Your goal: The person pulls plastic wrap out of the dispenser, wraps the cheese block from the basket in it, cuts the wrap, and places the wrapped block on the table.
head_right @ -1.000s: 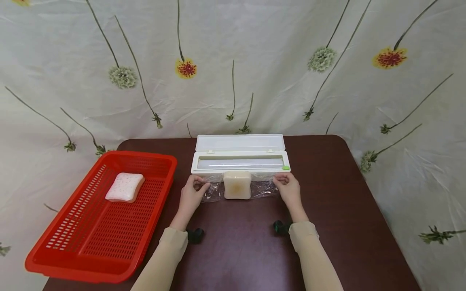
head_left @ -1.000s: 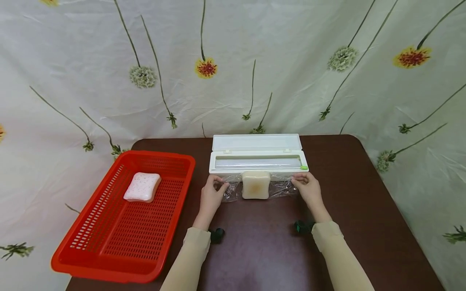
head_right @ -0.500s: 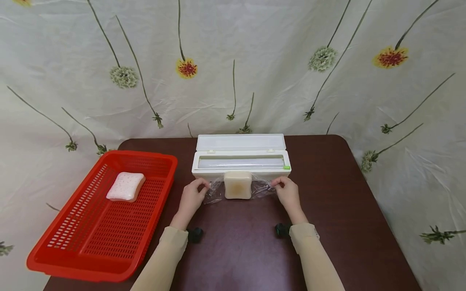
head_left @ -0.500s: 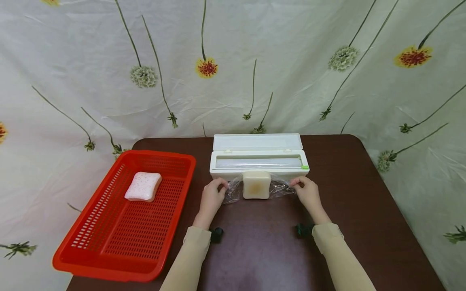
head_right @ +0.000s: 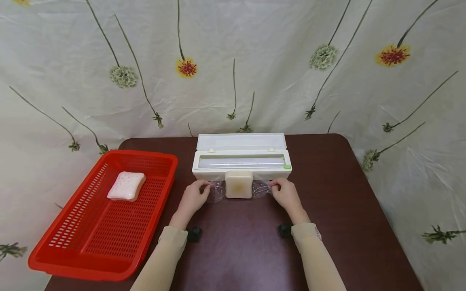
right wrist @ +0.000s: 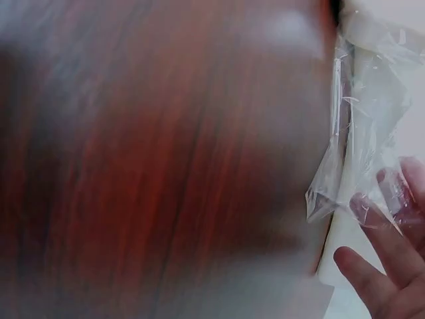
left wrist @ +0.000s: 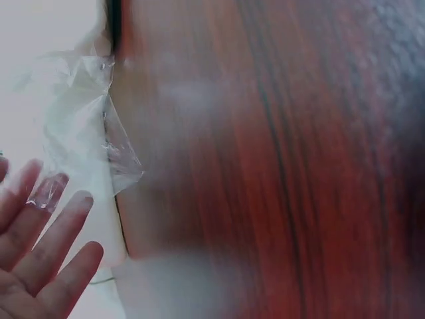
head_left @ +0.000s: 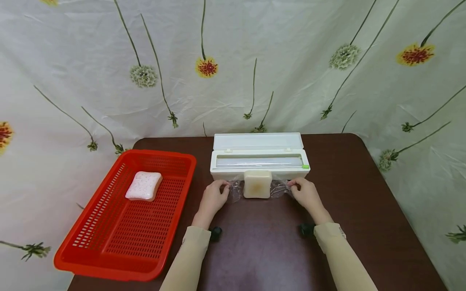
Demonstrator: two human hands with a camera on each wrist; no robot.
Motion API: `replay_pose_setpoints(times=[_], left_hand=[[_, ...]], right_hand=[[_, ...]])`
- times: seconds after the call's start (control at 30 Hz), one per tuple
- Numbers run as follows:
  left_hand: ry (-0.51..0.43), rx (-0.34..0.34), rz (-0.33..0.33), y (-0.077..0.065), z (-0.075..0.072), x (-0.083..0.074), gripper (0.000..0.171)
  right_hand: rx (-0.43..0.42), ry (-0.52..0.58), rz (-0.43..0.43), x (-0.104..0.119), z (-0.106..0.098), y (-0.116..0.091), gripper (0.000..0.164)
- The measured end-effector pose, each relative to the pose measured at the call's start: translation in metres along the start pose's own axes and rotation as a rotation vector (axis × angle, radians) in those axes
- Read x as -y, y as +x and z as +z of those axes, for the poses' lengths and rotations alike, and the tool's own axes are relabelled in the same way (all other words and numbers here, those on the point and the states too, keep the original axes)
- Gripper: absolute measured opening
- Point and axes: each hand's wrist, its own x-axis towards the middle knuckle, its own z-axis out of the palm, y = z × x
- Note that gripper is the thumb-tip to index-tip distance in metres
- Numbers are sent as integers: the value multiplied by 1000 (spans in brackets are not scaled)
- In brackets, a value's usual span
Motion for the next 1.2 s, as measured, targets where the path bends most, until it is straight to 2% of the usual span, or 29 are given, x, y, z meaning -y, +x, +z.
replay_pose_setpoints(times=[0.17,0.33,0.5,0.6,0.73,0.93,1.1,1.2], left_hand=[[-43,-47,-48,1,3,-2,18],[-72,-83,-66,1,9,0,18],[-115,-136,-52,0,11,0,13],[-106,-150,-30,0,10,0,11],[-112,-135,-30,-2,7,-1,10],[-129,-105,8,-10,1,-6,16],[-106,-57,19,-25,-5,-10,33],[-70,-52,52,-36,-8,-12,32]], right_hand=[[-9,-16,-9,0,-2,-1,19],[-59,-4,-18,4,2,1,13],[-103,28,-4,6,5,0,13],[-111,56,15,7,6,0,21],[-107,73,30,9,5,-4,27],[-135,77,15,11,1,-14,20],[-123,74,-6,12,-6,-26,22],[-115,65,-12,13,-8,-32,23]])
